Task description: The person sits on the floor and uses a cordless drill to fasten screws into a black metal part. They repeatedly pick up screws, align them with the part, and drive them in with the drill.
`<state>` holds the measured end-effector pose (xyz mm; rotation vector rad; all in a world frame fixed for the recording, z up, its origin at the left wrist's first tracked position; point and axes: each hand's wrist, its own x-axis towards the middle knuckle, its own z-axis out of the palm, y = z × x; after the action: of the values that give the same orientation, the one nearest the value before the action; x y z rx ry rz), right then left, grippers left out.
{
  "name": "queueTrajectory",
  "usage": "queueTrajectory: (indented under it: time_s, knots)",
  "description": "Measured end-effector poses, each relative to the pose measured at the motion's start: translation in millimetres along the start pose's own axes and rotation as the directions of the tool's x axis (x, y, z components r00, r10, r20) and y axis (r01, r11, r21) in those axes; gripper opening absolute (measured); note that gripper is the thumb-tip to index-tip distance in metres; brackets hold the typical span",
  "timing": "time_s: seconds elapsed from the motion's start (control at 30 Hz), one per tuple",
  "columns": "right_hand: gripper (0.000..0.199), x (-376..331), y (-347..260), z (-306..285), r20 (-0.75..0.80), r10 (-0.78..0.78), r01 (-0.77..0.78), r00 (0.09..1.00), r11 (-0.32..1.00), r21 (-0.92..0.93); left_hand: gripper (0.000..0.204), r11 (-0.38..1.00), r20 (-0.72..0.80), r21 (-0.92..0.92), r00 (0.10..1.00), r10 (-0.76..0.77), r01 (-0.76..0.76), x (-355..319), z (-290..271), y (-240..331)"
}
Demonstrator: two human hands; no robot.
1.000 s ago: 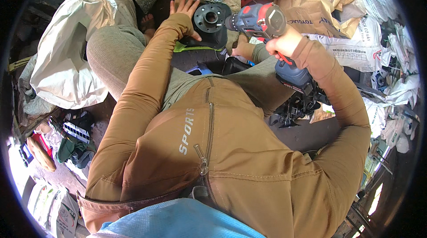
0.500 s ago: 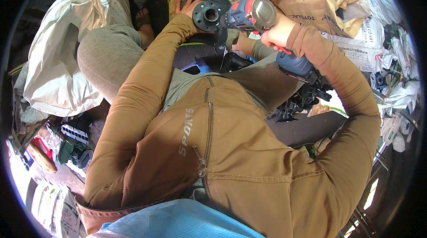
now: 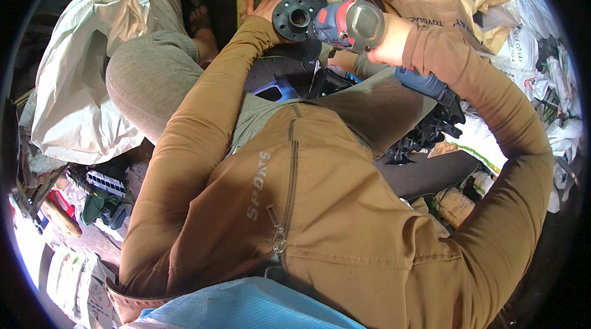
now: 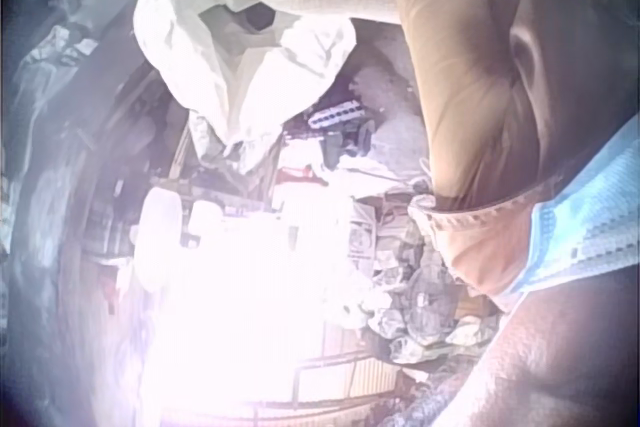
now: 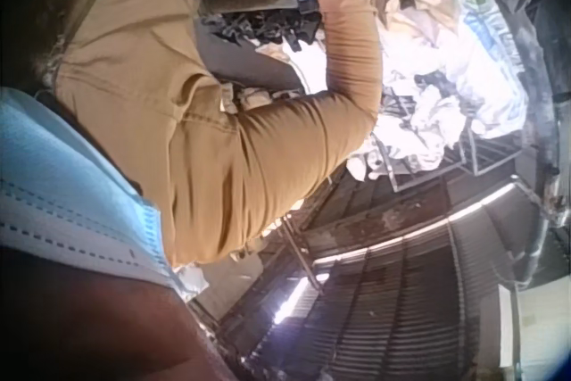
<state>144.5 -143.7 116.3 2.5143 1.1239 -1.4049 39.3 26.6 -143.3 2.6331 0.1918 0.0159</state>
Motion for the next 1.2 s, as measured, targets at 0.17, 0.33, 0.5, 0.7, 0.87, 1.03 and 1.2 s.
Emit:
queueTrajectory:
  time_s: [0.17, 0.33, 0.5, 0.7, 0.87, 1.03, 1.2]
  knots:
    - [0.056, 12.2, 25.6, 3.8, 0.175, -0.135, 0.181, 0.975, 0.942, -0.281, 0.105, 1.000, 0.000, -0.012, 1.000, 0.009, -0.009, 0.2, -1.5, -1.3]
    - [0.057, 18.5, 36.2, 8.7, 0.198, -0.184, 0.246, 0.963, 0.898, -0.364, 0.104, 0.999, -0.008, -0.040, 1.000, 0.017, -0.017, 0.5, -1.7, -2.5]
    - [0.057, 22.1, 38.3, 7.9, 0.239, -0.159, 0.243, 0.958, 0.894, -0.376, 0.100, 0.997, -0.066, -0.062, 0.997, 0.032, -0.037, 0.2, 2.5, -3.7]
    - [0.052, 24.6, 43.8, 26.7, 0.068, -0.309, 0.315, 0.949, 0.903, -0.291, 0.104, 0.998, -0.045, -0.051, 0.999, 0.019, -0.021, 0.0, 4.2, -3.3]
    - [0.040, 4.2, 22.9, 37.6, -0.020, 0.038, -0.035, 0.999, 0.992, 0.124, 0.104, 1.000, -0.001, 0.008, 1.000, 0.000, 0.000, -1.3, -1.5, 0.3]
    - [0.020, -31.3, 1.0, 30.6, -0.115, 0.218, -0.110, 0.969, 0.800, 0.590, 0.101, 1.000, 0.019, -0.018, 1.000, -0.016, 0.016, 0.0, -4.5, 2.2]
    - [0.010, -15.5, 32.5, 19.5, -0.221, 0.309, -0.076, 0.925, 0.721, 0.689, 0.100, 1.000, 0.001, -0.006, 1.000, 0.003, -0.003, -2.8, -3.9, 2.6]
